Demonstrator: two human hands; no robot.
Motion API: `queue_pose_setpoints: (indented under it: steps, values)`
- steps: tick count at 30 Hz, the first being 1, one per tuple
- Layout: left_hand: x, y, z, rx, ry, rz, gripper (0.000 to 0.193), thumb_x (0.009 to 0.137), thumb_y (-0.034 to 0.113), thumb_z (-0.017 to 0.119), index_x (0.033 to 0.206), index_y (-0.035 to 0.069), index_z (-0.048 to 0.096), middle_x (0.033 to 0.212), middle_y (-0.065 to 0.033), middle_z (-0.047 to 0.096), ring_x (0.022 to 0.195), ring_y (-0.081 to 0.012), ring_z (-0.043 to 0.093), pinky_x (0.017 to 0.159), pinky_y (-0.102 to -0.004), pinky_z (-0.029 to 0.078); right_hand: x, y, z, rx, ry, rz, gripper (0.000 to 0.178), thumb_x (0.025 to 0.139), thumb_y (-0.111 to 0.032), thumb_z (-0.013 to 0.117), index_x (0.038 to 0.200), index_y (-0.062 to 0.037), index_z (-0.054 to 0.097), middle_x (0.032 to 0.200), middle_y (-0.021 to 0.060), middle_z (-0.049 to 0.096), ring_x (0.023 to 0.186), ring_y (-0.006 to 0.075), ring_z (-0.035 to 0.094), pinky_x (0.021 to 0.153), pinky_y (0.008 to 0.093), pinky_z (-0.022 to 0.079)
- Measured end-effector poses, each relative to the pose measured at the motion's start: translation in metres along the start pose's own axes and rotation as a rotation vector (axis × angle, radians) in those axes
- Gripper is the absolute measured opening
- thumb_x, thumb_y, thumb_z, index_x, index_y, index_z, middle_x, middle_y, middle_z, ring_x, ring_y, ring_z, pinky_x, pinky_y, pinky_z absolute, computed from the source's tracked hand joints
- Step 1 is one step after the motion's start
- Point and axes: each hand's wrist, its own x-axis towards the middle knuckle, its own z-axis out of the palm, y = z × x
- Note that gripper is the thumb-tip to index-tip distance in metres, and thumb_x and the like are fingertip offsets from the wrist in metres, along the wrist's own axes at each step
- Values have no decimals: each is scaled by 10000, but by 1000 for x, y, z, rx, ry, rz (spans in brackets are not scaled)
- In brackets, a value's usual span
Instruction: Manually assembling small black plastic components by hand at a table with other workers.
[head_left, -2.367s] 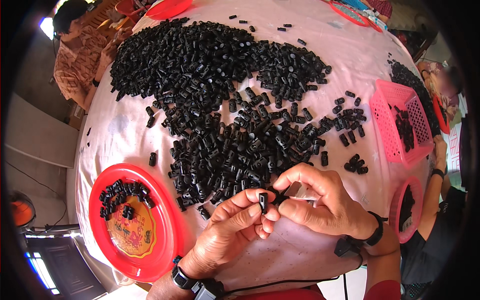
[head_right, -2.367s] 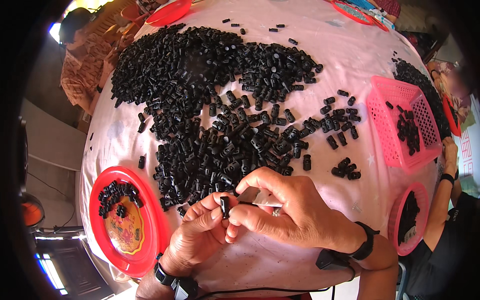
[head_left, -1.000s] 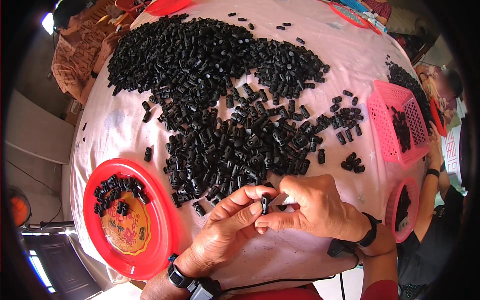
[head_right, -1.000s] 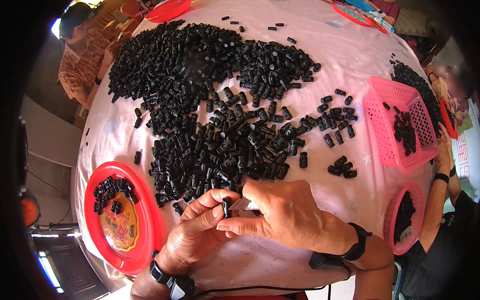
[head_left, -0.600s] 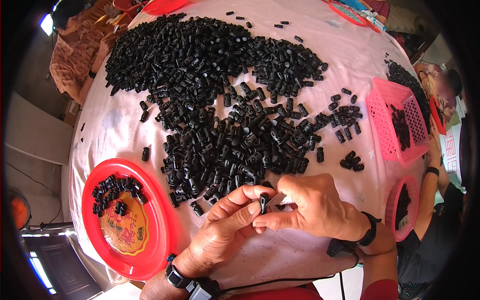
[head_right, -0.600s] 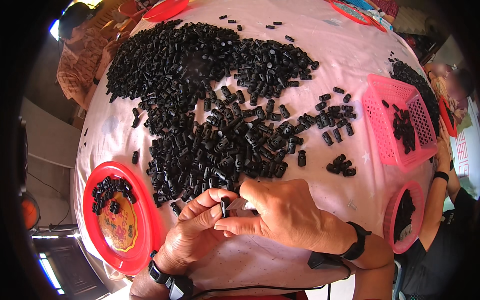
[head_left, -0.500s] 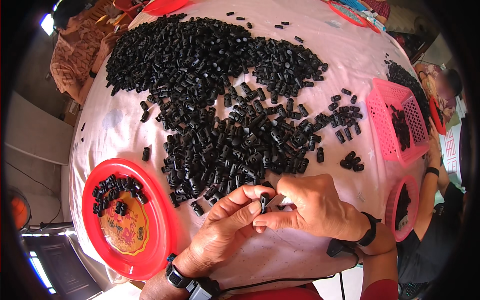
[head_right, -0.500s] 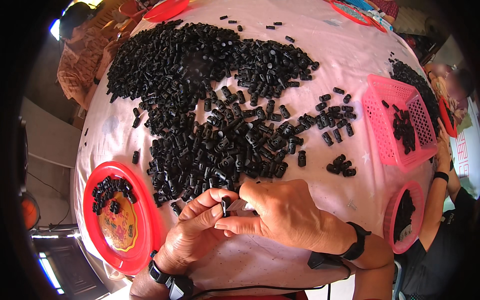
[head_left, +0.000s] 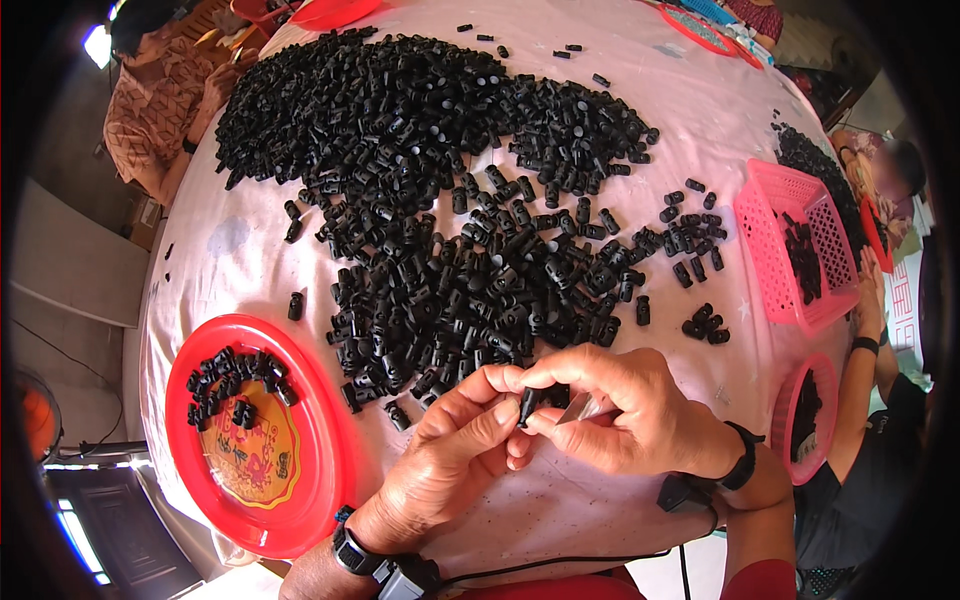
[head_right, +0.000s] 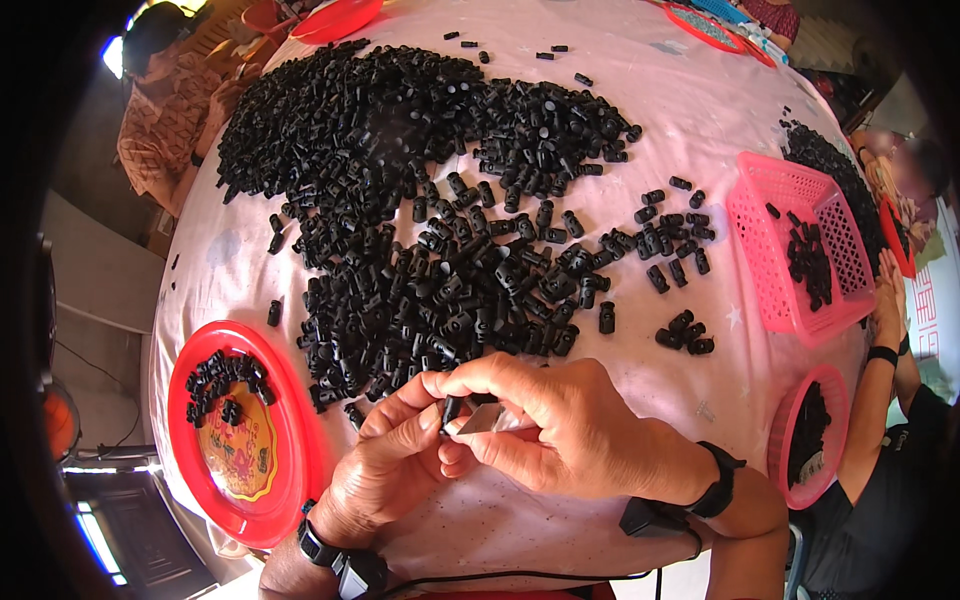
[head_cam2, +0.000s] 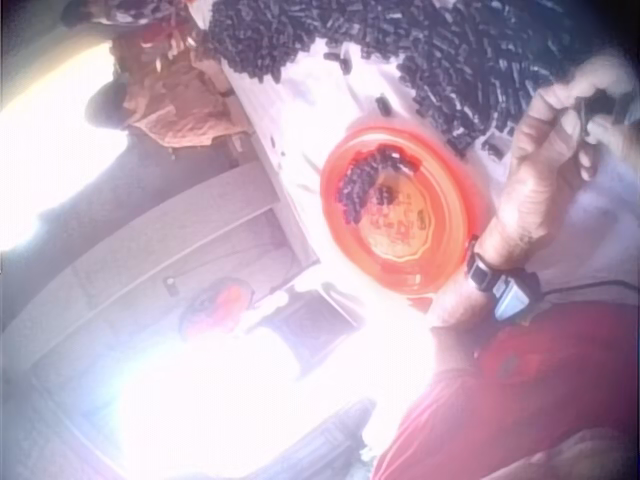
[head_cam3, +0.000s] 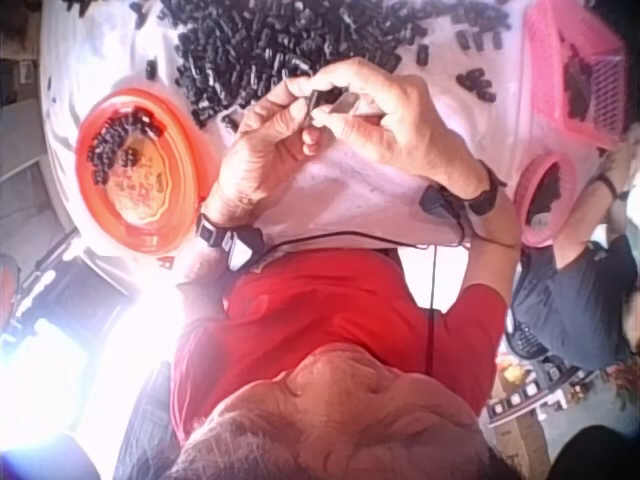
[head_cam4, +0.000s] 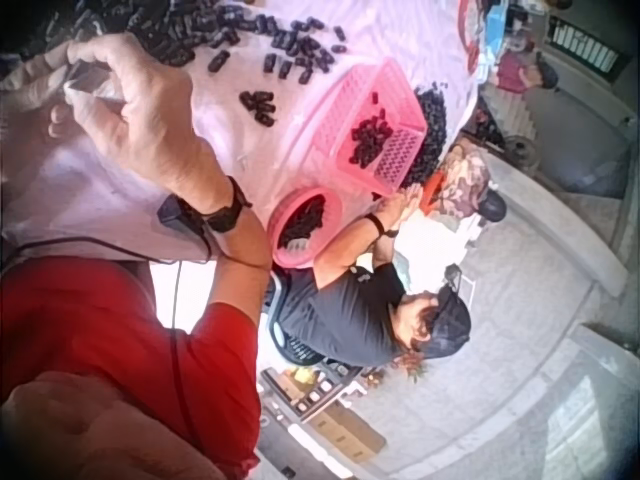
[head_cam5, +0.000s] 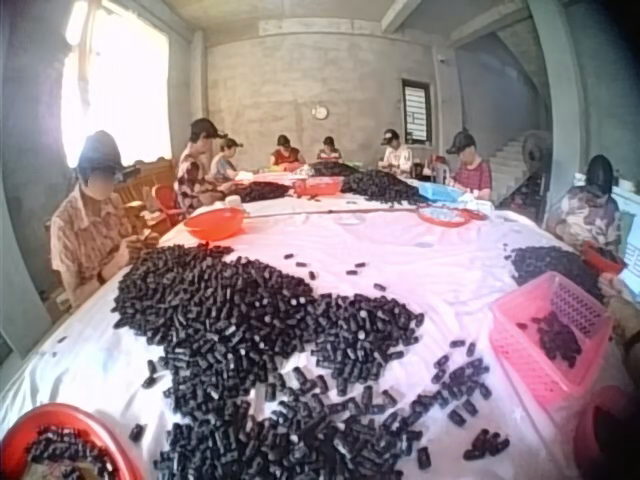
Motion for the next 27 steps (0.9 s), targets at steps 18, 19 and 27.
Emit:
queue_pose_setpoints:
  steps: [18, 19, 27]
  values:
    - [0, -2, 3, 125, 72, 158, 227, 982, 154, 555, 1184, 50, 560, 991, -14, 603, 835, -89, 548, 815, -255, 467, -6, 3, 10, -125, 89, 16, 285, 798, -216, 791, 940, -52, 606, 738, 63, 652, 601, 142, 662, 480, 261, 517]
    - [0, -1, 4, 127, 69, 158, 220, 985, 160, 551, 1177, 54, 559, 1005, -10, 601, 848, -86, 550, 824, -255, 466, -5, 1, 9, -170, 72, 35, 316, 798, -268, 787, 951, -58, 608, 733, 63, 653, 593, 161, 660, 479, 271, 509]
    - [0, -2, 0, 192, 3, 115, 213, 990, 175, 548, 1177, 75, 560, 1087, 5, 577, 964, -72, 532, 882, -251, 442, -1, -2, 4, -355, 2, 23, 487, 781, -432, 763, 1043, -57, 595, 711, 70, 637, 578, 224, 651, 480, 315, 483]
